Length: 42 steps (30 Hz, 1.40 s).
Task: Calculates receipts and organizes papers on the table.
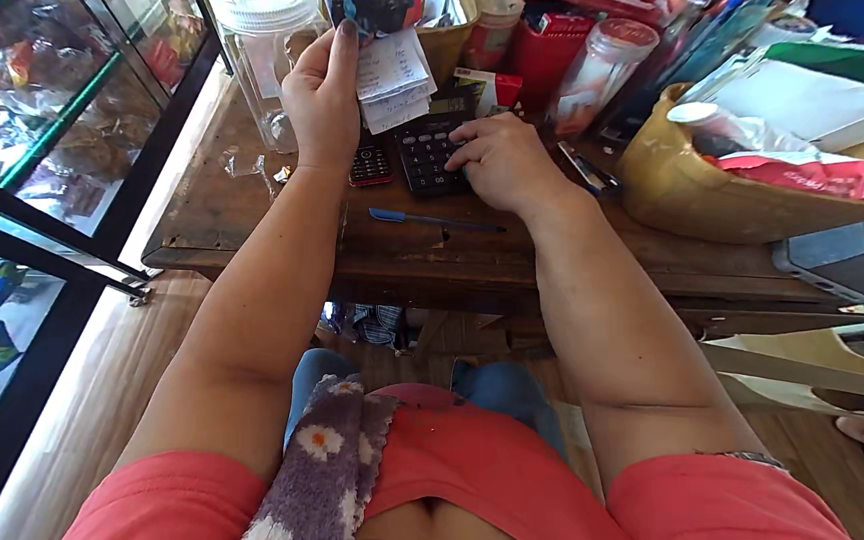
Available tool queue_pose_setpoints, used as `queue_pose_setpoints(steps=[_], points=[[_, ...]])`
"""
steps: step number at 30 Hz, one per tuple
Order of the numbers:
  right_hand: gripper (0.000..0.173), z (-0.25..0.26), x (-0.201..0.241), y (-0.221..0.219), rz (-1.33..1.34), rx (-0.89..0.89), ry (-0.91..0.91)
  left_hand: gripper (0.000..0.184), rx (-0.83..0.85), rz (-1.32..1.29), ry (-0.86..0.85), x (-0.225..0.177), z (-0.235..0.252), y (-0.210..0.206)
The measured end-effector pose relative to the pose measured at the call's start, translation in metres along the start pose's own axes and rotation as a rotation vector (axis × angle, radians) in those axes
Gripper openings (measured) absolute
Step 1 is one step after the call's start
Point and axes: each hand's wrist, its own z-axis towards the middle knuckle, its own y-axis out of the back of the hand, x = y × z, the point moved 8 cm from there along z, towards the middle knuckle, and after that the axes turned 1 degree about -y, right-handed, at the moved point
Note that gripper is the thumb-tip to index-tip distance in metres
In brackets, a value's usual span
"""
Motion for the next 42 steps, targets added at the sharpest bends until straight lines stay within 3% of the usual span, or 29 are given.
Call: queue_pose_setpoints(steps=[10,22,29,42], points=[[0.033,-0.002,0.006,0.008,-0.009,-0.168,0.098,0.024,-0.009,0.013,-0.002,-0.005,-0.003,-0.001],[0.033,0.0,0.005,-0.001,-0.031,-0.036,0.005,0.022,0.011,0.007,-0.01,-0.007,-0.006,-0.004],[0.033,-0.001,0.007,0.005,-0.015,-0.161,0.047,0.022,0.066,0.057,-0.055,-0.011,-0.009,-0.008],[0.037,0.003,0.012,-0.013,-0.044,0.044,-0.026,0.022,0.134,0.159,-0.119,-0.013,-0.013,-0.013]])
